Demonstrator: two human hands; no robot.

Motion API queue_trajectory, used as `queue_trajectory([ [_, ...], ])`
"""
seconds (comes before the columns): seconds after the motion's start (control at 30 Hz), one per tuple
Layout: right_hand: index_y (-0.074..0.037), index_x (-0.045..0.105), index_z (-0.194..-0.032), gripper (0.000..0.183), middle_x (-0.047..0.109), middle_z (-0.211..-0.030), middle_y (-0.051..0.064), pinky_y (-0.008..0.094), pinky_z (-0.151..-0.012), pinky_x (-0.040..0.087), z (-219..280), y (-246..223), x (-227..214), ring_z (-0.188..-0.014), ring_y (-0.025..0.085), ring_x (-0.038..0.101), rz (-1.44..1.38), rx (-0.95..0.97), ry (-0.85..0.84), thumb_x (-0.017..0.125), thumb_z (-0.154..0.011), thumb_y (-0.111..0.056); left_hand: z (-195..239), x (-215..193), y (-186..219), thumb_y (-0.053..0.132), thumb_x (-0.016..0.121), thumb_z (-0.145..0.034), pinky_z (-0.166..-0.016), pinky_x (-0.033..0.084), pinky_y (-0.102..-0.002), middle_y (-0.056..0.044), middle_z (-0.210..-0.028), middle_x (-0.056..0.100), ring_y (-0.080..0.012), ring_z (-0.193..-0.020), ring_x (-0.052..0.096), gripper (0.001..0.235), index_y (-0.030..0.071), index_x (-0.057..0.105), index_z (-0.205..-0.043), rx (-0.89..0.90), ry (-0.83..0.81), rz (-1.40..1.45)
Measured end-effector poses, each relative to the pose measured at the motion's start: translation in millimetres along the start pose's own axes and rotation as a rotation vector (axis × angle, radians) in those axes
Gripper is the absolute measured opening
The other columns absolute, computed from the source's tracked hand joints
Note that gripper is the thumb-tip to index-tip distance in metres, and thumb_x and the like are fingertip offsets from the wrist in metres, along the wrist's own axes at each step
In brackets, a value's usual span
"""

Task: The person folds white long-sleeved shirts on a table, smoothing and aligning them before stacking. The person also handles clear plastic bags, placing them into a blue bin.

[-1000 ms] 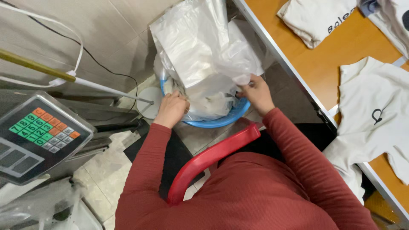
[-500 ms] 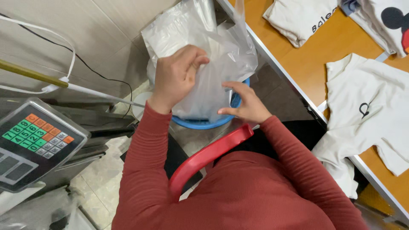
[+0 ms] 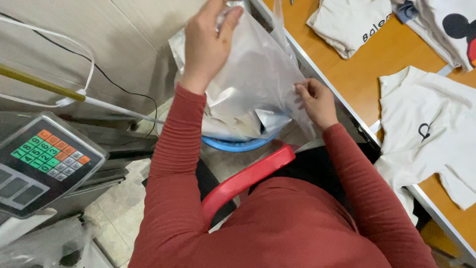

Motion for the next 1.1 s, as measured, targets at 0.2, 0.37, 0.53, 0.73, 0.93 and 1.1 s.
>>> queue_trajectory([
  [0.2, -0.002, 0.064, -0.129, 0.039, 0.073, -0.121, 0.018, 0.042, -0.095, 0.053, 27.5, 28.0, 79.8, -0.110, 0.030, 0.070, 0.202, -0.352, -0.234, 0.070, -0.095, -0.020, 134.1, 109.9, -18.8, 0.022, 0.084, -0.076, -0.084, 0.055, -0.049, -0.021, -0.112, 0.068, -0.0412, -0.100, 0.068, 0.095, 0.027, 0.034, -0.157, -0.237, -0.641, -0.048],
  [0.37, -0.008, 0.066, -0.129, 0.049, 0.066, -0.128, 0.023, 0.046, -0.100, 0.048, 60.5, 93.2, 136.9, -0.118, 0.041, 0.062, 0.672, -0.049, -0.639, 0.073, -0.086, -0.030, 276.9, 175.8, -96.7, 0.011, 0.052, -0.094, -0.068, 0.056, -0.051, -0.012, -0.091, 0.073, -0.0349, -0.082, 0.072, 0.059, 0.029, 0.053, -0.150, -0.253, -0.809, -0.379],
  [0.53, -0.013, 0.070, -0.125, 0.037, 0.071, -0.129, 0.015, 0.043, -0.105, 0.050, 53.9, 71.7, 122.6, -0.120, 0.036, 0.065, 0.850, -0.111, -0.486, 0.065, -0.097, -0.037, 364.2, 229.8, -188.6, 0.018, 0.054, -0.100, -0.077, 0.057, -0.049, -0.014, -0.097, 0.073, -0.0335, -0.092, 0.072, 0.033, 0.017, 0.067, -0.130, -0.308, -0.828, -0.459],
  [0.73, -0.015, 0.065, -0.134, 0.045, 0.060, -0.139, 0.017, 0.055, -0.109, 0.035, 58.6, 79.3, 140.1, -0.135, 0.042, 0.046, 0.844, -0.227, -0.606, 0.052, -0.098, -0.040, 340.6, 253.4, -191.6, 0.004, 0.052, -0.083, -0.086, 0.051, -0.052, -0.030, -0.112, 0.067, -0.0440, -0.100, 0.066, 0.073, 0.014, 0.042, -0.155, -0.468, -1.066, -0.096],
  [0.93, -0.015, 0.065, -0.135, 0.049, 0.061, -0.139, 0.015, 0.058, -0.119, 0.021, 52.7, 117.3, 143.1, -0.146, 0.040, 0.036, 0.934, -0.141, -0.714, 0.047, -0.102, -0.047, 197.7, 79.4, -205.5, 0.020, 0.062, -0.088, -0.076, 0.057, -0.042, -0.014, -0.092, 0.078, -0.0315, -0.088, 0.072, 0.020, 0.017, 0.079, -0.097, -0.613, -0.347, -0.127],
  [1.1, -0.011, 0.075, -0.112, 0.038, 0.070, -0.121, 0.012, 0.050, -0.110, 0.035, 42.6, 70.6, 132.7, -0.128, 0.036, 0.053, 0.859, -0.256, -0.393, 0.059, -0.096, -0.041, 153.1, -23.3, -329.4, 0.043, 0.088, -0.091, -0.114, 0.029, -0.045, -0.031, -0.154, 0.034, -0.0390, -0.142, 0.032, 0.107, -0.003, 0.017, -0.156, -0.946, 0.301, -0.164],
])
Point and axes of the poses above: each hand's wrist, its own z-axis away from the middle knuckle, its own x-axis out of the palm, y = z × x, the point moved 10 cm from there along -z, towards the middle knuckle
